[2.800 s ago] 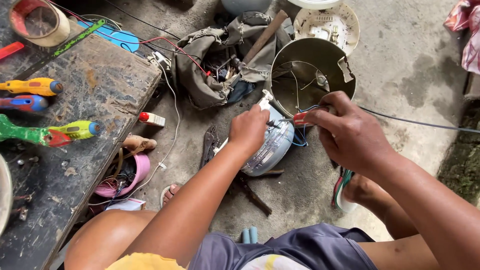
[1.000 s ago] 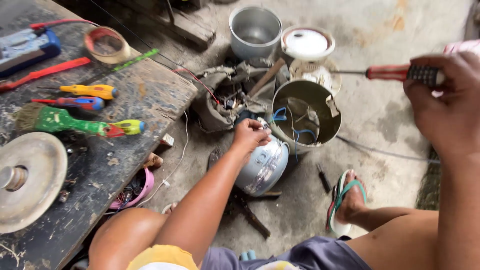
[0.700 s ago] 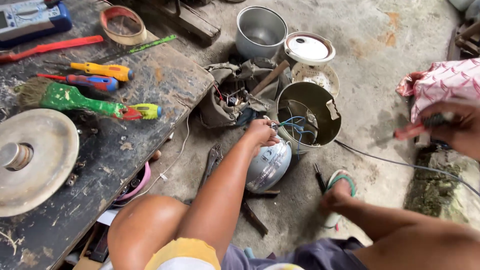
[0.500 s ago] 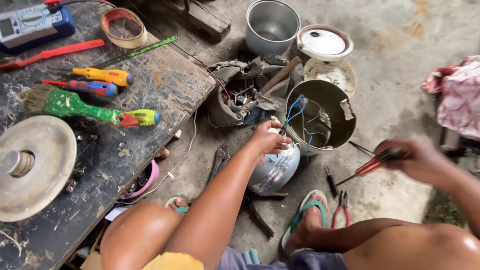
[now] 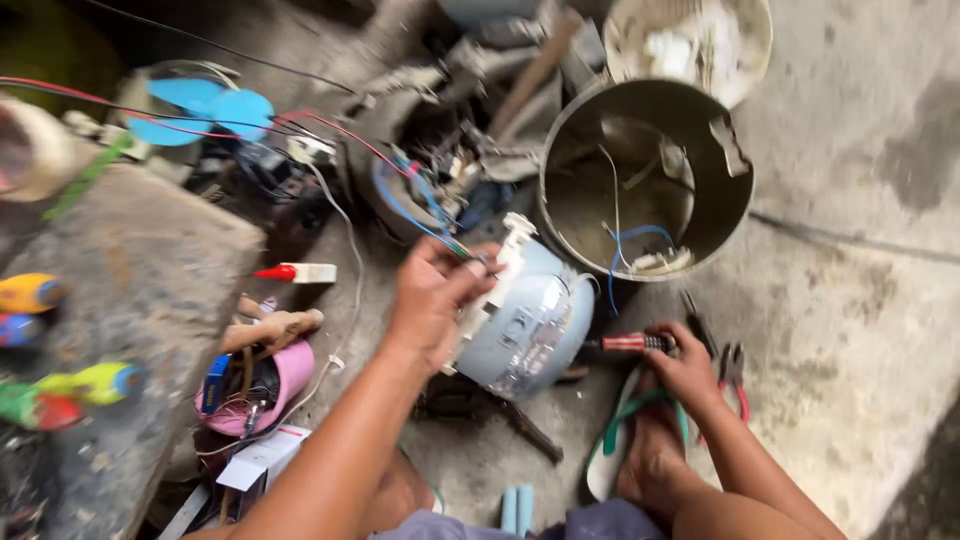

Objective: The person repairs a small electric cooker on a concrete floor, handling its metal body and detached base while connecting blue and red wires to components inside a metal drum. They use a screwdriver to work on the cooker's parts and pliers to grip and strip wires, repositioning the appliance between steps.

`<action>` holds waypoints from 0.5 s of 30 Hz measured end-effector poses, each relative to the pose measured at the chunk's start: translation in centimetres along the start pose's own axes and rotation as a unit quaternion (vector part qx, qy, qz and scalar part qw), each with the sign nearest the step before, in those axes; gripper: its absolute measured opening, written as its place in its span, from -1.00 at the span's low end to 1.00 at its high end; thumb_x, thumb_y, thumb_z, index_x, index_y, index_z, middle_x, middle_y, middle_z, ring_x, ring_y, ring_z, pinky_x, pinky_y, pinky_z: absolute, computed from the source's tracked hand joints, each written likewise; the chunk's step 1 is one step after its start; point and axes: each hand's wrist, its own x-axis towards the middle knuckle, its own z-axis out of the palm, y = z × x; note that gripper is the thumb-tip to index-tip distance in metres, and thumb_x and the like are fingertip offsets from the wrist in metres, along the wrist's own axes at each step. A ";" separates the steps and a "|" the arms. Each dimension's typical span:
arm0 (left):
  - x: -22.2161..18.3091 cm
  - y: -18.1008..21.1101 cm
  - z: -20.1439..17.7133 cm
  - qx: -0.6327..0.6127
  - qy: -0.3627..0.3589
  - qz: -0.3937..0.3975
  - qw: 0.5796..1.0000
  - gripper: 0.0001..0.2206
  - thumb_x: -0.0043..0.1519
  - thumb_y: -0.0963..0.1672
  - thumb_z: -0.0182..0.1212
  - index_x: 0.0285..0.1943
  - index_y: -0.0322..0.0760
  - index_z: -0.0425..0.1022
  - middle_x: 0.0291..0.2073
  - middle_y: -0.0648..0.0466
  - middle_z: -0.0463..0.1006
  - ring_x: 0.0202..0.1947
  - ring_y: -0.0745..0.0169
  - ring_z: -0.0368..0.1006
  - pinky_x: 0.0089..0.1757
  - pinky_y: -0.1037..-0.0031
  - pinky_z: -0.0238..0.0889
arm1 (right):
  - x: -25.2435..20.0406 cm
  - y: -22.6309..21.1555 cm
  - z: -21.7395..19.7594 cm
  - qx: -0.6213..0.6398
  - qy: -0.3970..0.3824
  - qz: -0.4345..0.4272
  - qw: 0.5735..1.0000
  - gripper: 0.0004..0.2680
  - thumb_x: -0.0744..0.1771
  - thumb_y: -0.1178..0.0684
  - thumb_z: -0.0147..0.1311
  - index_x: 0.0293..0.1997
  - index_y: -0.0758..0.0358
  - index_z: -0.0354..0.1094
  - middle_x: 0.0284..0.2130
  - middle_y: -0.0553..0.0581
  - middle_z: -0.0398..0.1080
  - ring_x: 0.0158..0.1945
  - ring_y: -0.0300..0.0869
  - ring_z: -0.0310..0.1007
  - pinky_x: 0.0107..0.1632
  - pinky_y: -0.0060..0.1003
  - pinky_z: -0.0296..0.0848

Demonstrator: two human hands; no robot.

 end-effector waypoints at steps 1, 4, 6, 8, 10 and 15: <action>0.0 0.7 0.4 0.004 0.017 0.012 1.000 -0.70 0.20 -0.30 0.24 0.09 -0.38 0.32 -0.02 -0.18 0.62 -0.09 0.07 0.63 -0.16 0.43 0.54 | -1.7 -2.0 0.7 -0.135 0.027 -0.087 0.987 -0.77 0.25 0.22 0.17 -0.01 0.25 0.45 -0.24 0.16 0.48 -0.18 -0.06 0.50 -0.12 -0.19 0.46; 1.1 2.2 2.9 0.020 0.036 0.037 0.998 -0.68 0.20 -0.29 0.24 0.11 -0.34 0.33 -0.03 -0.17 0.61 -0.10 0.07 0.63 -0.16 0.44 0.55 | -2.0 -3.6 1.0 -0.298 0.056 -0.201 0.931 -0.79 0.22 0.19 0.21 -0.07 0.22 0.47 -0.13 0.17 0.47 0.00 0.09 0.48 0.06 -0.11 0.44; 1.3 1.7 4.0 0.032 0.046 0.041 0.998 -0.68 0.20 -0.28 0.23 0.13 -0.32 0.34 -0.02 -0.16 0.62 -0.10 0.09 0.64 -0.18 0.46 0.56 | -2.2 -3.2 1.0 -0.329 0.055 -0.223 0.916 -0.80 0.23 0.19 0.20 -0.09 0.21 0.47 -0.08 0.18 0.46 0.08 0.15 0.43 0.14 -0.07 0.39; 1.6 0.1 4.4 0.075 0.040 0.055 0.995 -0.74 0.24 -0.26 0.24 0.10 -0.34 0.38 -0.01 -0.14 0.65 -0.14 0.16 0.65 -0.23 0.50 0.53 | -2.5 -3.8 1.2 -0.345 0.059 -0.232 0.908 -0.77 0.22 0.19 0.19 -0.06 0.19 0.47 0.05 0.23 0.41 0.16 0.17 0.35 0.21 -0.03 0.35; 1.4 -0.9 4.7 0.105 0.026 0.060 0.992 -0.75 0.25 -0.25 0.26 0.09 -0.33 0.38 -0.02 -0.12 0.67 -0.15 0.21 0.64 -0.25 0.52 0.51 | -3.0 -3.9 1.0 -0.349 0.081 -0.228 0.905 -0.75 0.21 0.19 0.19 -0.03 0.21 0.46 0.07 0.22 0.40 0.17 0.17 0.35 0.22 -0.02 0.34; 1.8 -1.7 5.2 0.159 -0.016 0.079 0.984 -0.77 0.27 -0.22 0.30 0.05 -0.32 0.39 -0.07 -0.07 0.70 -0.18 0.33 0.62 -0.28 0.56 0.47 | -4.4 -3.2 -1.3 -0.378 0.178 -0.210 0.884 -0.78 0.24 0.16 0.22 -0.04 0.20 0.48 0.03 0.20 0.40 0.17 0.15 0.34 0.24 -0.01 0.32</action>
